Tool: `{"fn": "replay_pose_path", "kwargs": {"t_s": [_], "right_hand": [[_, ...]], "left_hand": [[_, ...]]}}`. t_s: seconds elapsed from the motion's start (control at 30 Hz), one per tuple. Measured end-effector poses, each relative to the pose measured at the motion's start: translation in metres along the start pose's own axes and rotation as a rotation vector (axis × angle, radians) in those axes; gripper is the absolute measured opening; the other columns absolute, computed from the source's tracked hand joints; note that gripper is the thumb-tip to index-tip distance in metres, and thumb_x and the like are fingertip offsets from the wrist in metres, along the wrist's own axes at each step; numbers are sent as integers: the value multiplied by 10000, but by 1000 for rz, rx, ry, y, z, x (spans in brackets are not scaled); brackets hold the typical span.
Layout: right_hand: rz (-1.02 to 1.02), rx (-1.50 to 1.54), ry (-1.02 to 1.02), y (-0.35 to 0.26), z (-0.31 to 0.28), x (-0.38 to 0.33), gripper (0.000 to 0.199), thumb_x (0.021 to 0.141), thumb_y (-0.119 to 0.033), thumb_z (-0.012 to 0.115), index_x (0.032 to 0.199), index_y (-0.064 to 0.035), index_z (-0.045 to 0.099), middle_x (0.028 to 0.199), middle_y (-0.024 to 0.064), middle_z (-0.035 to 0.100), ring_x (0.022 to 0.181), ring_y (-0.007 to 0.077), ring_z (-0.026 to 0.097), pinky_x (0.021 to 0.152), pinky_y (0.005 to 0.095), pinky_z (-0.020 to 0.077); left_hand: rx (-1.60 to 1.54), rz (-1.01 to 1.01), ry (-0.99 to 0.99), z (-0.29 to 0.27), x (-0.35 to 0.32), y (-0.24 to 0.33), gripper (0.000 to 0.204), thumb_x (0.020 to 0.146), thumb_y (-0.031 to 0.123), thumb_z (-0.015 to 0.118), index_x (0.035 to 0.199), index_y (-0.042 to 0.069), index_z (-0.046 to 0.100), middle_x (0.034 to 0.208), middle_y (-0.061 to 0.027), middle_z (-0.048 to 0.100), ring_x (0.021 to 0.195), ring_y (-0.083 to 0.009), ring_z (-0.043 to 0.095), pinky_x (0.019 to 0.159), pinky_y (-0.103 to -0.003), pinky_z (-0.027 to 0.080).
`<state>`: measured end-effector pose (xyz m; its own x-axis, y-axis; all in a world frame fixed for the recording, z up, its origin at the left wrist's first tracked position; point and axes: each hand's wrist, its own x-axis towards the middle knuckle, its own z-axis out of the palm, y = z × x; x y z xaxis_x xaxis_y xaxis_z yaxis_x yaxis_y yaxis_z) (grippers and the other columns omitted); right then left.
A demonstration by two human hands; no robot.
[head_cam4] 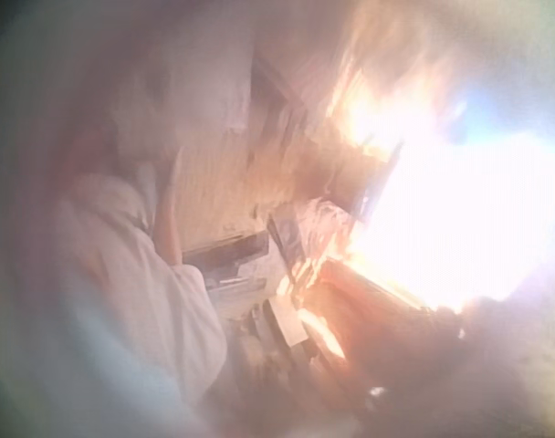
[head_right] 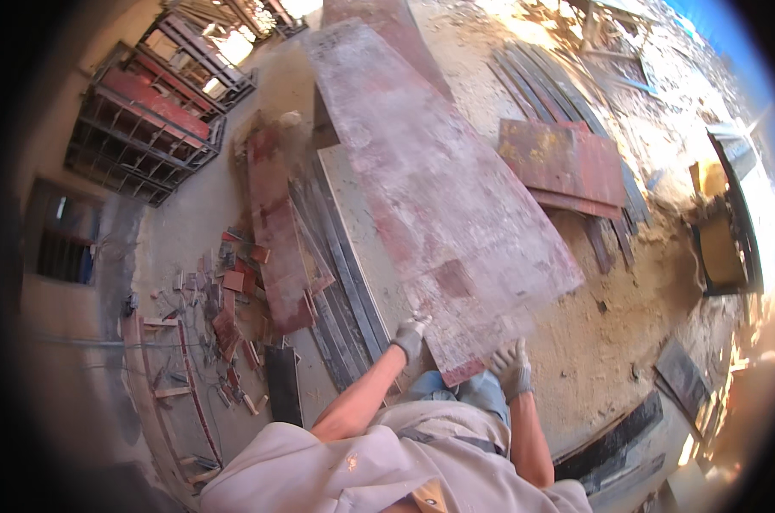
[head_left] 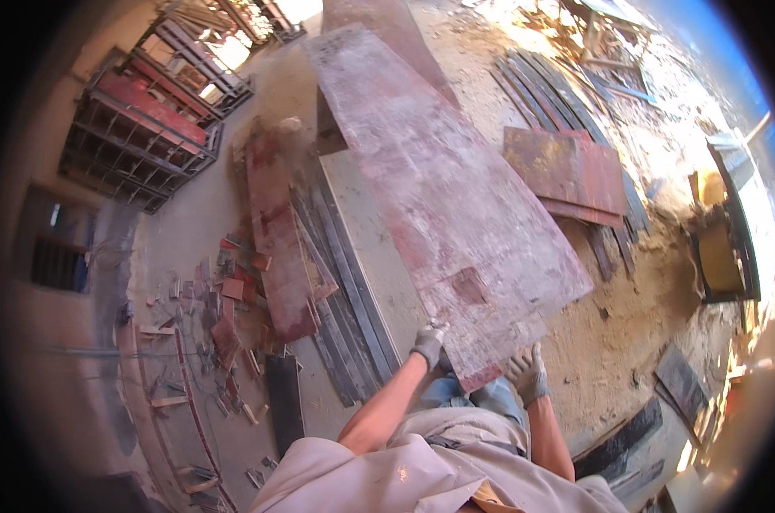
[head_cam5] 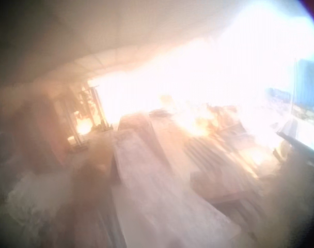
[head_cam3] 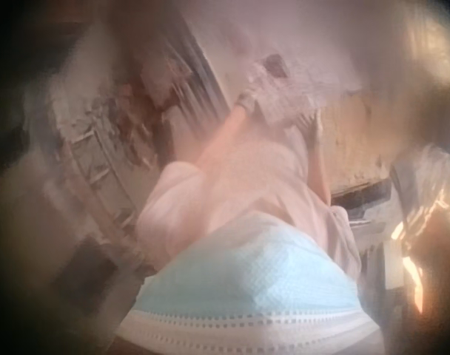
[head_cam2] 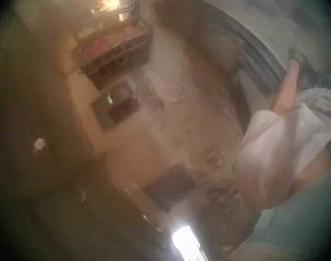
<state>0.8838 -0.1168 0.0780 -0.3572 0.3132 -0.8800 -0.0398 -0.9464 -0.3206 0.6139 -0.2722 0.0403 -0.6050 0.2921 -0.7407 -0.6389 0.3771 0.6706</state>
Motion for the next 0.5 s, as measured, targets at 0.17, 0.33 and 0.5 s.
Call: {"fn": "replay_pose_path", "kwargs": {"t_s": [0.17, 0.33, 0.5], "right_hand": [[-43, 48, 177, -56, 8, 31, 1189, 891, -774, 643, 1642, 21, 176, 1655, 219, 341, 1495, 451, 383, 1170, 586, 412], [-40, -12, 136, -58, 25, 62, 818, 970, -648, 643, 1463, -12, 500, 1400, 206, 601, 1266, 378, 609, 1056, 597, 516], [-111, -203, 162, -23, 37, 63, 409, 1000, -488, 694, 1084, -90, 651, 910, 83, 638, 762, 243, 643, 729, 488, 631]], "left_hand": [[-78, -112, 83, -15, 10, -6, 284, 973, 242, 761, 1160, 28, 746, 1039, -41, 729, 919, -130, 644, 840, -323, 526], [-63, -158, 127, -37, 17, -7, 329, 981, 264, 754, 1196, 15, 750, 1061, -36, 737, 934, -144, 652, 849, -326, 521], [-117, 20, 178, -61, 10, -25, 388, 1014, 284, 716, 1247, -26, 715, 1137, -43, 731, 1021, -137, 640, 916, -320, 504]]}}
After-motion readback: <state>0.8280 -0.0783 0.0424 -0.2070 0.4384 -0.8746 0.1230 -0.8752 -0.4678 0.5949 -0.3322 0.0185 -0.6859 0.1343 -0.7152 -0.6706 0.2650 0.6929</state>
